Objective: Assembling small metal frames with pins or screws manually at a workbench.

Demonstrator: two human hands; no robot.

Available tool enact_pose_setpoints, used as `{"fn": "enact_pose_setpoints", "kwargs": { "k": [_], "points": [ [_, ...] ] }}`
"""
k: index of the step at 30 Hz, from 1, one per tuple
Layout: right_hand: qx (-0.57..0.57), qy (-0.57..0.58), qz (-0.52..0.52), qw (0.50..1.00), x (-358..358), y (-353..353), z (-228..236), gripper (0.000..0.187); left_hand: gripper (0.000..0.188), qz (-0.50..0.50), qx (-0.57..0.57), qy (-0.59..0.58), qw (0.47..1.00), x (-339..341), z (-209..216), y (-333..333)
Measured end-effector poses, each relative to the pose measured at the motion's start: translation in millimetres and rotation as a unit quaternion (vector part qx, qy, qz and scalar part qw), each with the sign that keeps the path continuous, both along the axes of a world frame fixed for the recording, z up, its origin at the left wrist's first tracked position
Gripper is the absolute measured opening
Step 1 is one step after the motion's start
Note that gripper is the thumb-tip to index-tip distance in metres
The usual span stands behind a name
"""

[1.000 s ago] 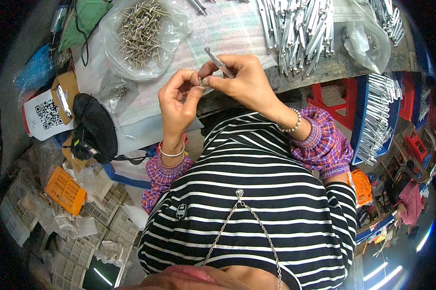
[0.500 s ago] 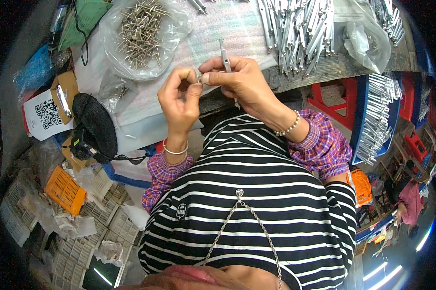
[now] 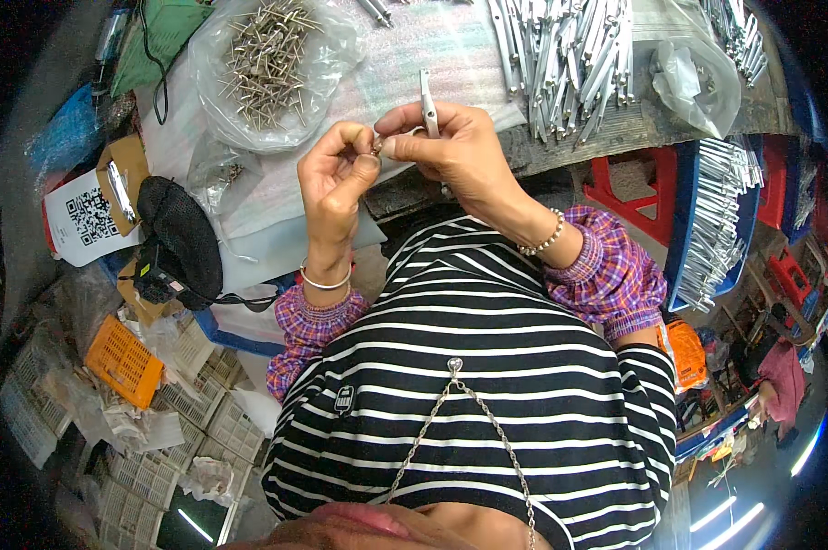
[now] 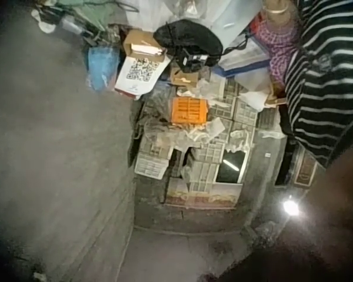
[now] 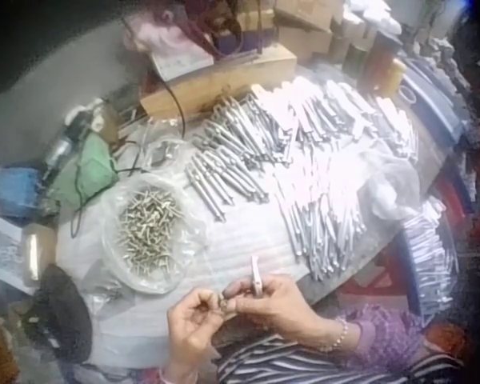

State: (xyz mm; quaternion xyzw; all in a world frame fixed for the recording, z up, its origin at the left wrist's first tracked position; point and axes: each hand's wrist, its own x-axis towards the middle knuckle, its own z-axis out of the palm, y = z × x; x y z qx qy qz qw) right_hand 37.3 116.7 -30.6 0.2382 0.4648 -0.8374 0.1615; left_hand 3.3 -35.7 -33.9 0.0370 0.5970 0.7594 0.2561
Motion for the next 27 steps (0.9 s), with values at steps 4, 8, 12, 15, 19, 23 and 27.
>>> {"fn": "enact_pose_setpoints", "kwargs": {
  "k": [4,8,12,15,19,23,27],
  "points": [
    [0.025,0.027,0.006,0.999,-0.5,1.7,0.5,0.015,0.005,-0.004,0.014,-0.061,0.998,-1.7,1.6,-0.7],
    [0.168,0.160,0.012,0.973,0.8,3.0,-1.9,0.015,0.004,-0.009,0.052,-0.129,0.990,-1.8,-0.2,-2.1],
    [0.369,0.386,0.056,0.844,-5.7,12.5,0.4,0.019,0.005,-0.034,0.094,-0.207,0.973,-6.0,-0.7,-1.6],
    [0.376,0.405,0.054,0.832,-8.0,12.9,6.9,0.019,0.007,-0.069,0.127,-0.255,0.956,-10.1,-3.0,-3.5],
    [0.334,0.351,0.097,0.870,-10.1,19.4,8.7,0.018,0.008,-0.072,0.133,-0.299,0.942,-11.7,0.5,-0.2],
    [0.216,0.180,0.084,0.956,-11.0,17.8,8.1,0.014,0.010,-0.074,0.137,-0.295,0.943,-11.8,-1.5,2.4],
    [0.170,0.178,0.095,0.965,-15.8,21.7,3.8,0.014,0.017,-0.085,0.146,-0.310,0.936,-12.8,-9.6,-1.3]
  ]
}}
